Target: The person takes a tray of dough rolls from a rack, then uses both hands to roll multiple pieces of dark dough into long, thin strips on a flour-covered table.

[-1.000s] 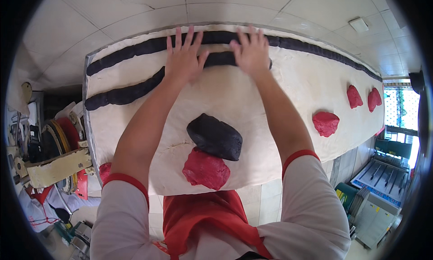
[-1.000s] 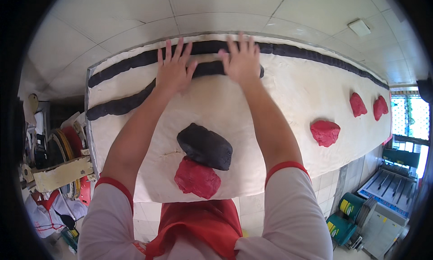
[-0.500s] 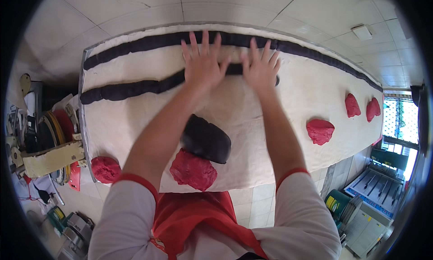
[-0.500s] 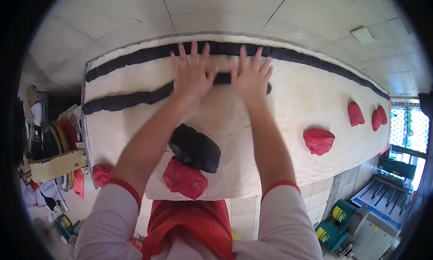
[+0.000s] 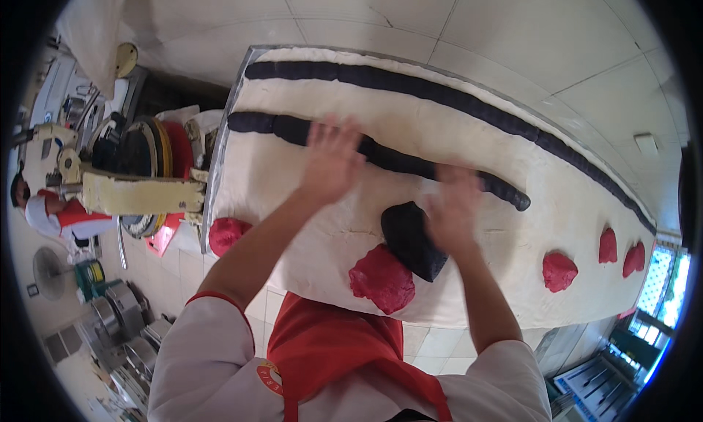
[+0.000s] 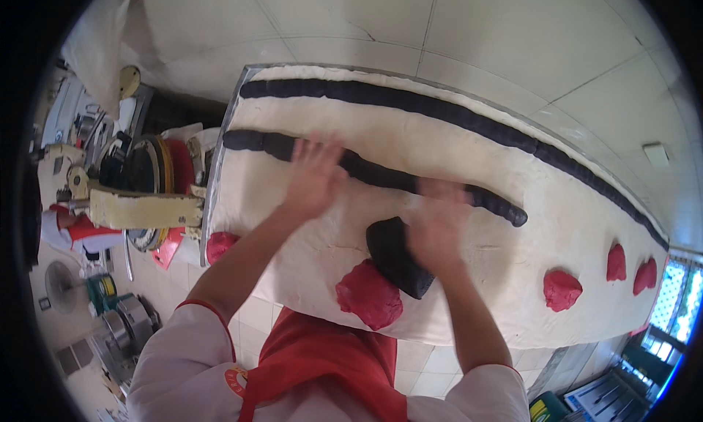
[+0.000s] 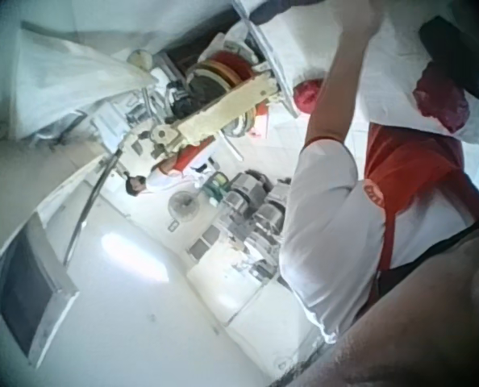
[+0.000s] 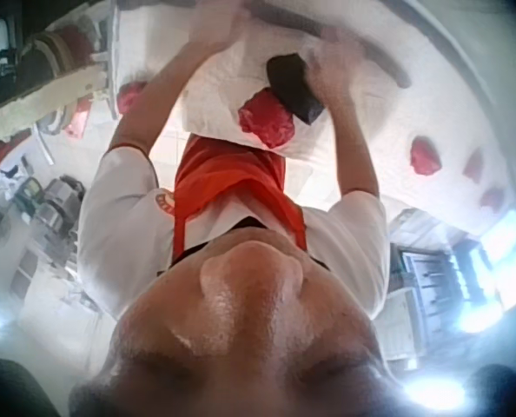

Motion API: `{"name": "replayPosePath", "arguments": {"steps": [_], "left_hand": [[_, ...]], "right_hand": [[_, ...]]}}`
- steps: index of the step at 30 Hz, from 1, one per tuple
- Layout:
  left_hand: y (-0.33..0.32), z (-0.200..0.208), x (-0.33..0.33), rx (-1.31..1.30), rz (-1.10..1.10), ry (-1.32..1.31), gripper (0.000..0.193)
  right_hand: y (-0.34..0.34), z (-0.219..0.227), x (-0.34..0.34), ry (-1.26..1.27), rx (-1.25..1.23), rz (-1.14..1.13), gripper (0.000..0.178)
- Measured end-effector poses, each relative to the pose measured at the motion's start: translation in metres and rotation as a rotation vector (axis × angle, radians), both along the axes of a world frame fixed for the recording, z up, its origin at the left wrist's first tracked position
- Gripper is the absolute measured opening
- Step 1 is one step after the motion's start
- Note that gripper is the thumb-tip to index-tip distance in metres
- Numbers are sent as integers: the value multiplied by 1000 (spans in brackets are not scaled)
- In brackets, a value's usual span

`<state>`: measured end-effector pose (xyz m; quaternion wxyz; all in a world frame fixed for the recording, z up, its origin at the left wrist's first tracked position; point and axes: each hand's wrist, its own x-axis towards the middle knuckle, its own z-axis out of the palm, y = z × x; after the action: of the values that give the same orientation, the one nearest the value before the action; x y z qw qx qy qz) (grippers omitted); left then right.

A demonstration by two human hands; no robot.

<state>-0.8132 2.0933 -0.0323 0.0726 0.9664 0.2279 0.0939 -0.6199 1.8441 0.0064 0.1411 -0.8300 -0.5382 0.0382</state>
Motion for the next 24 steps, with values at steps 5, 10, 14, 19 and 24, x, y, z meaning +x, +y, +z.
{"name": "replayPosePath", "arguments": {"steps": [5,10,14,19,24], "left_hand": [[103,-6,32,159,-25,-58,71],[148,-4,82,214,108,-241,77],[94,-27,22,-68,44,-164,85],[55,11,-73,-119,-185,108,90],[155,-13,-58,119,-144,-58,81]], "right_hand": [[154,-48,-26,-84,53,-45,82],[221,-40,39,-355,133,-179,71],[173,-43,-6,-166,57,89,65],[120,-28,-87,-140,-159,-107,79],[219,-49,-134,-75,61,-49,78]]}}
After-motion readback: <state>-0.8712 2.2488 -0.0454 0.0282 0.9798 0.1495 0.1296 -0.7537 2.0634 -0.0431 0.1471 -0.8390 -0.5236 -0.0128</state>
